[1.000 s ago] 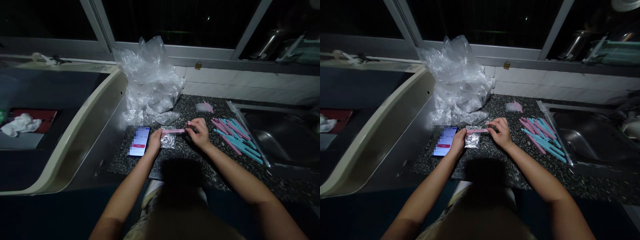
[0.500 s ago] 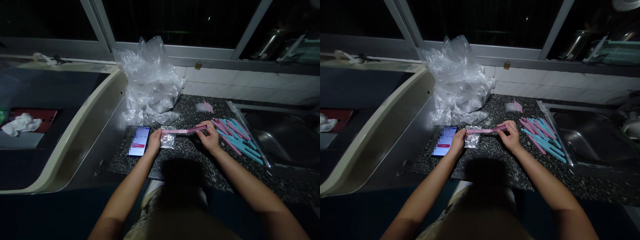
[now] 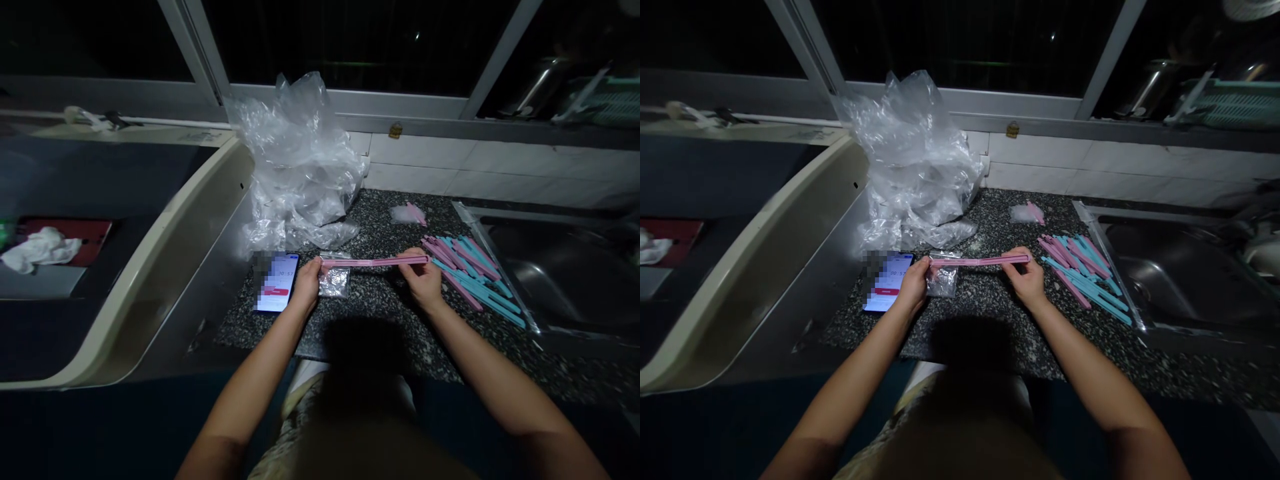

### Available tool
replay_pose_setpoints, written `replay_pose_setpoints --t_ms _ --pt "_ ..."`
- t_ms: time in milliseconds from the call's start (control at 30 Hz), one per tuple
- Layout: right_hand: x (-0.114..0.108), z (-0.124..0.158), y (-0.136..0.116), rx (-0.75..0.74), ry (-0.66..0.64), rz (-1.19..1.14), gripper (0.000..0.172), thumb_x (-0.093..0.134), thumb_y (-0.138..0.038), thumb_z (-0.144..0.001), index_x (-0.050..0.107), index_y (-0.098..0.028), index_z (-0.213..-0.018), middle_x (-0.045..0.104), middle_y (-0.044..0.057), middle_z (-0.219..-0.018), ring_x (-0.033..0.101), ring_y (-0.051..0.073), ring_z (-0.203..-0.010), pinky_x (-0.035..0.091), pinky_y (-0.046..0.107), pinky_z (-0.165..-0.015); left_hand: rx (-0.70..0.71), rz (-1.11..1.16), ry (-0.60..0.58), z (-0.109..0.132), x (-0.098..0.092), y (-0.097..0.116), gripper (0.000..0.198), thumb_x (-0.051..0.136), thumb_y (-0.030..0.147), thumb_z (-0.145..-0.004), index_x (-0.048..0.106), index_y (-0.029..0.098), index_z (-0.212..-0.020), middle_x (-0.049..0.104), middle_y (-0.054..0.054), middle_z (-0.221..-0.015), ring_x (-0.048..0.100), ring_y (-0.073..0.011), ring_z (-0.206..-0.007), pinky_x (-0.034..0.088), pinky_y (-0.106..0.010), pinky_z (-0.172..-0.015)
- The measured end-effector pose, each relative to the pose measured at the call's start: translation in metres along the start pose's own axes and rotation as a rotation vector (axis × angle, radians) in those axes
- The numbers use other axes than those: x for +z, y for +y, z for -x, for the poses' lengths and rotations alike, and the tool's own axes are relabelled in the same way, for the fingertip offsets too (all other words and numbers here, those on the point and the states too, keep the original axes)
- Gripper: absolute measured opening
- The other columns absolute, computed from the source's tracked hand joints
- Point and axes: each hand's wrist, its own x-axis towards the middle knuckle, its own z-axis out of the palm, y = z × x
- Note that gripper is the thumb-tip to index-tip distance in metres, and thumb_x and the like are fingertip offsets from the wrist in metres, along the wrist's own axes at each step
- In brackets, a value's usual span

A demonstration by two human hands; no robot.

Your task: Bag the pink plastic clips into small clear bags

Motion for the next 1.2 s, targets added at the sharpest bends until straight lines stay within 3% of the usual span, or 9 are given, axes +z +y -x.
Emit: replay_pose_setpoints --t_ms 233,667,867,1033,1200 --pt "0.000 0.005 0.004 0.053 -0.036 -0.002 0.021 0.057 -0.041 -0.077 0.060 -0.021 -0.078 0.060 0.004 -0.080 0.057 0.017 -0.080 0.047 0.034 -0.075 -0.075 0.027 0.003 0.000 0.000 0.005 0.036 0.055 0.045 -0.071 0.052 0.015 -0.053 0.050 0.002 -0.046 0.042 -0.0086 -0.043 0.031 -0.022 -0.047" --pt "0.000 0.005 0.006 -0.038 -0.037 -0.006 0.017 0.058 -0.037 -0.076 0.060 -0.020 -0.075 0.059 0.003 -0.075 0.057 0.016 -0.075 0.048 0.034 -0.071 0.016 -0.123 0.020 0.000 -0.002 0.002 0.036 0.051 0.041 -0.075 0.051 0.015 -0.050 0.050 0.002 -0.047 0.040 -0.0094 -0.045 0.030 -0.023 -0.050" --pt "-0.001 0.008 0.005 -0.038 -0.092 0.044 0.018 0.060 -0.038 -0.074 0.061 -0.020 -0.079 0.060 0.004 -0.080 0.057 0.017 -0.078 0.047 0.036 -0.075 -0.006 -0.124 0.012 -0.002 -0.003 -0.001 0.033 0.055 0.043 -0.071 0.051 0.016 -0.053 0.051 0.003 -0.047 0.041 -0.0102 -0.046 0.032 -0.023 -0.051" --pt "0.007 0.011 0.006 -0.006 -0.121 0.088 0.026 0.065 -0.038 -0.069 0.061 -0.021 -0.087 0.060 0.004 -0.085 0.057 0.018 -0.079 0.048 0.036 -0.073 0.005 -0.115 -0.026 -0.003 -0.004 -0.006 0.035 0.056 0.049 -0.067 0.055 0.015 -0.058 0.053 0.001 -0.050 0.044 -0.0114 -0.049 0.034 -0.023 -0.052" --pt "0.018 0.011 0.005 -0.063 -0.201 0.198 0.021 0.065 -0.035 -0.070 0.062 -0.023 -0.086 0.062 0.003 -0.081 0.058 0.020 -0.080 0.048 0.039 -0.074 -0.003 -0.110 -0.077 -0.001 -0.002 -0.006 0.036 0.058 0.051 -0.065 0.058 0.015 -0.062 0.056 0.001 -0.053 0.045 -0.0115 -0.050 0.034 -0.023 -0.052"
